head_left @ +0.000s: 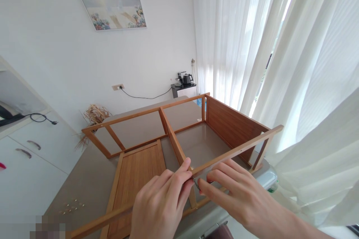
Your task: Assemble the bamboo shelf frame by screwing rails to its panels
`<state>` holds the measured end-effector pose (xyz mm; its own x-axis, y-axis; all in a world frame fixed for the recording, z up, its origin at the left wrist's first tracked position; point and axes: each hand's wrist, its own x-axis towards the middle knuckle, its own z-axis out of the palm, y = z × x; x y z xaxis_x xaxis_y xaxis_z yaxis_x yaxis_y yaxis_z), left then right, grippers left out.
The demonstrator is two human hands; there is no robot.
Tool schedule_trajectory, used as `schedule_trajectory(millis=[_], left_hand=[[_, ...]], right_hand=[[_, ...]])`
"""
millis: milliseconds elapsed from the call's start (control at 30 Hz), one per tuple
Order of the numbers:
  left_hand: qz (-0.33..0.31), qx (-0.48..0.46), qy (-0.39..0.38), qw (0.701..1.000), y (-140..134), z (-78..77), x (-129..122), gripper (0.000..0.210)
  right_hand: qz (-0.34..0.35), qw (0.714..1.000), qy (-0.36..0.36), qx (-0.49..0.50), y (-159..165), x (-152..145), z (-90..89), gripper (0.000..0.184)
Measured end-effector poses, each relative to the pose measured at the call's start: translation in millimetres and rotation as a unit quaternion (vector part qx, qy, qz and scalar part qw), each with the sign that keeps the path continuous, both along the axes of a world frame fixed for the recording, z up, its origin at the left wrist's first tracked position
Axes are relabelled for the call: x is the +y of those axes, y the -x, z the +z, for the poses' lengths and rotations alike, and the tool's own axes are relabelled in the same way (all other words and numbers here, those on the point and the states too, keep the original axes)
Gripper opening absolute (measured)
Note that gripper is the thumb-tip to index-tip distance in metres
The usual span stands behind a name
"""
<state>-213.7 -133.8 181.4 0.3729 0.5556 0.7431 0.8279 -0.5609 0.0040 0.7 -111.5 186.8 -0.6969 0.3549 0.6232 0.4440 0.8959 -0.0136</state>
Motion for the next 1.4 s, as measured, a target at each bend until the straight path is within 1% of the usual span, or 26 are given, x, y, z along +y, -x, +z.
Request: schedule_trajectory(millis=[167,333,433,533,667,733,833,867,900,933,1067,1133,1200,1300,1333,1400], left_hand=[[-0.002,0.001,0.0,1.0,1,-0.3,-1,0.008],[-0.003,0.011,-0.004,1.0,0,1.1,-1,0.008],[-0.004,0.021,-0.012,1.0,-1,2.5,-1,0.009],[0.002,0.039,-0.018,0.999,-2,3.9,-2,0.009],[0.009,0.052,-0.017,0.998,0,2.0,-3,0.009],[0.006,0.057,-0.007,0.998,2,-0.7,-4,0.011],[-0.002,0.058,0.014,0.998,5,-4.4,-3,0.015],[-0.004,0.054,0.016,0.998,6,-5.1,-3,0.016],[-0.005,0.048,0.014,0.999,6,-5.3,-3,0.015],[-0.007,0.043,0.011,0.999,6,-5.1,-2,0.014],[-0.013,0.034,-0.004,0.999,4,-2.2,-2,0.01],[-0.016,0.032,-0.004,0.999,3,-1.1,-2,0.008],[-0.016,0.031,-0.005,0.999,2,-1.2,-2,0.008],[-0.009,0.029,-0.009,0.999,2,-3.4,-1,0.009],[-0.007,0.03,-0.008,1.0,2,-4.3,-1,0.01],[-0.007,0.03,-0.006,0.999,2,-5.5,-1,0.01]], right_hand=[[-0.005,1.0,0.01,-0.01,0,1,-2.2,0.028],[-0.002,0.999,0.027,-0.038,0,1,2.2,0.026],[-0.01,0.998,0.056,-0.021,2,-1,1.7,0.026],[-0.013,0.989,0.144,0.043,6,-2,-6.5,0.028],[-0.005,0.956,0.265,0.127,16,-2,-22.2,0.032],[-0.008,0.933,0.326,0.152,21,-3,-27.4,0.031],[0.004,0.886,0.427,0.181,27,-6,-30.2,0.025],[0.008,0.875,0.445,0.191,28,-7,-30.3,0.024],[0.01,0.872,0.447,0.2,29,-7,-30.4,0.023],[0.01,0.876,0.436,0.208,30,-8,-30.5,0.022],[-0.003,0.916,0.333,0.224,31,-10,-33.7,0.019],[0.002,0.933,0.285,0.219,31,-11,-35.9,0.019],[0.023,0.951,0.231,0.202,30,-13,-36.3,0.017],[0.053,0.973,0.16,0.161,21,-14,-31.7,0.009],[0.053,0.977,0.145,0.146,17,-13,-29.3,0.009],[0.045,0.985,0.124,0.112,8,-11,-24.3,0.014]])
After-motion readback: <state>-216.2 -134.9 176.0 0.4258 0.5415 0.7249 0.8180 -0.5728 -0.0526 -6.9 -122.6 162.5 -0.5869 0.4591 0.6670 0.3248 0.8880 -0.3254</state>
